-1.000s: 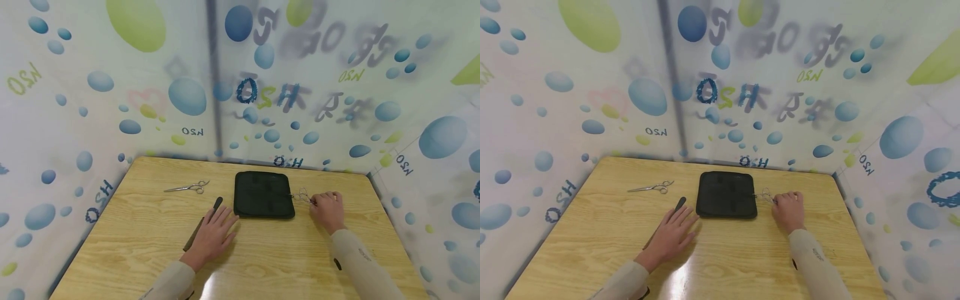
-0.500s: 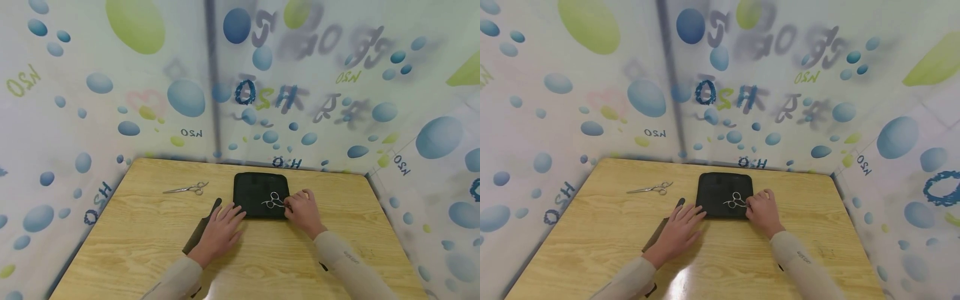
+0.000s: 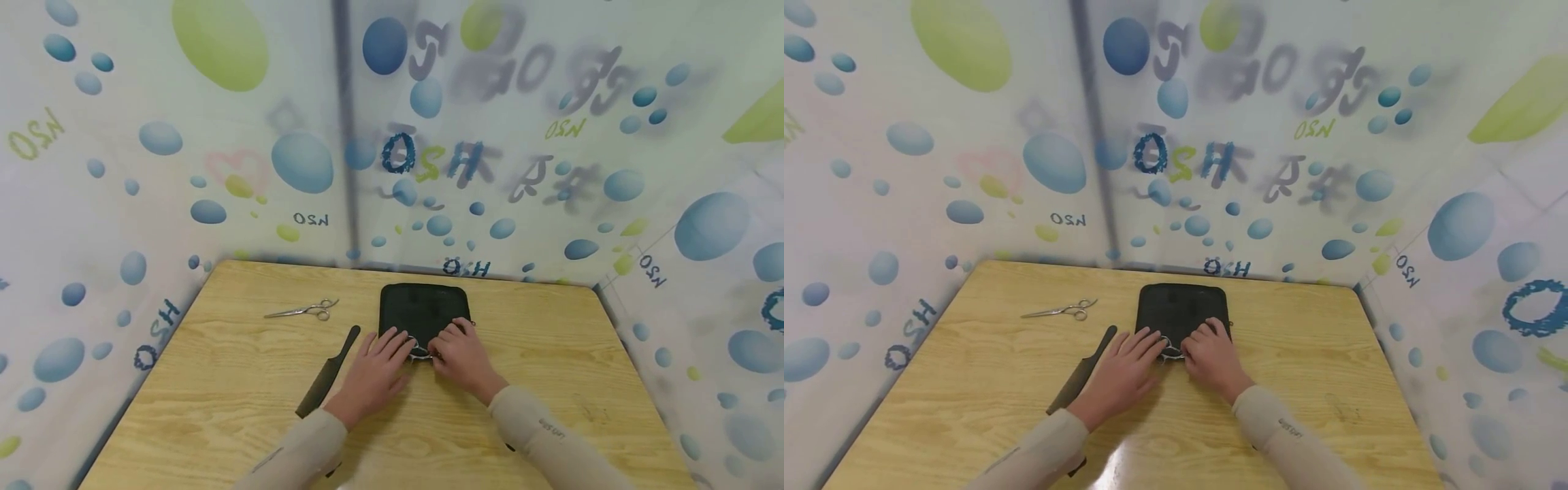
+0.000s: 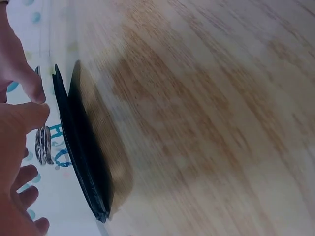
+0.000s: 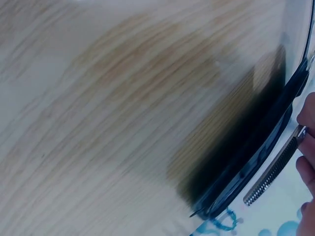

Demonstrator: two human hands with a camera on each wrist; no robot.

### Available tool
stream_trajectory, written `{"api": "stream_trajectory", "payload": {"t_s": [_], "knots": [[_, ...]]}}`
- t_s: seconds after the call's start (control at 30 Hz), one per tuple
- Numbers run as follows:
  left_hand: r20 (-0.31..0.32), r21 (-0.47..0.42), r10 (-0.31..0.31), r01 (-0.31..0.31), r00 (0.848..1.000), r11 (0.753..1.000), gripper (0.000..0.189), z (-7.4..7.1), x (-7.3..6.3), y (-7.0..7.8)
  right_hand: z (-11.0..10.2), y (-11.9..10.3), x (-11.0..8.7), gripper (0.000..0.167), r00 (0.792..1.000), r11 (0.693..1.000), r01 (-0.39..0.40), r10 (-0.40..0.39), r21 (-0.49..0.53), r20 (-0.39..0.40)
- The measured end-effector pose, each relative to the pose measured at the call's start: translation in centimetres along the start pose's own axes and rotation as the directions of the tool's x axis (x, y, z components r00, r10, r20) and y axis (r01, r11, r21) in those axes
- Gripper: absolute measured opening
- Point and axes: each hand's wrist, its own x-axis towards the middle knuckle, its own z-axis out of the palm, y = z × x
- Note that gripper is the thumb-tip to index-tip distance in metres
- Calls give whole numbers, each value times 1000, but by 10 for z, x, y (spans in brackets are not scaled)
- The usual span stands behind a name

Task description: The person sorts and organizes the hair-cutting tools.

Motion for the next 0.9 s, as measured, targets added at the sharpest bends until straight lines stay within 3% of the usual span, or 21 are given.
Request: {"api": "stream_trajectory", "payload": {"t_s": [0.17, 0.47, 0.9], "knots": [[40, 25, -11, 10, 999, 1000, 65, 0, 2, 1, -2, -12, 3, 4, 1000, 999, 20, -21, 47, 21], [-73, -39, 9, -11, 997, 999, 42, 3, 2, -1, -2, -20, 7, 6, 997, 995, 58, -62, 76, 47], [-116, -28, 15, -19, 993, 999, 21, 2, 3, -1, -4, -27, 11, 2, 992, 991, 26, -42, 133, 116]]}}
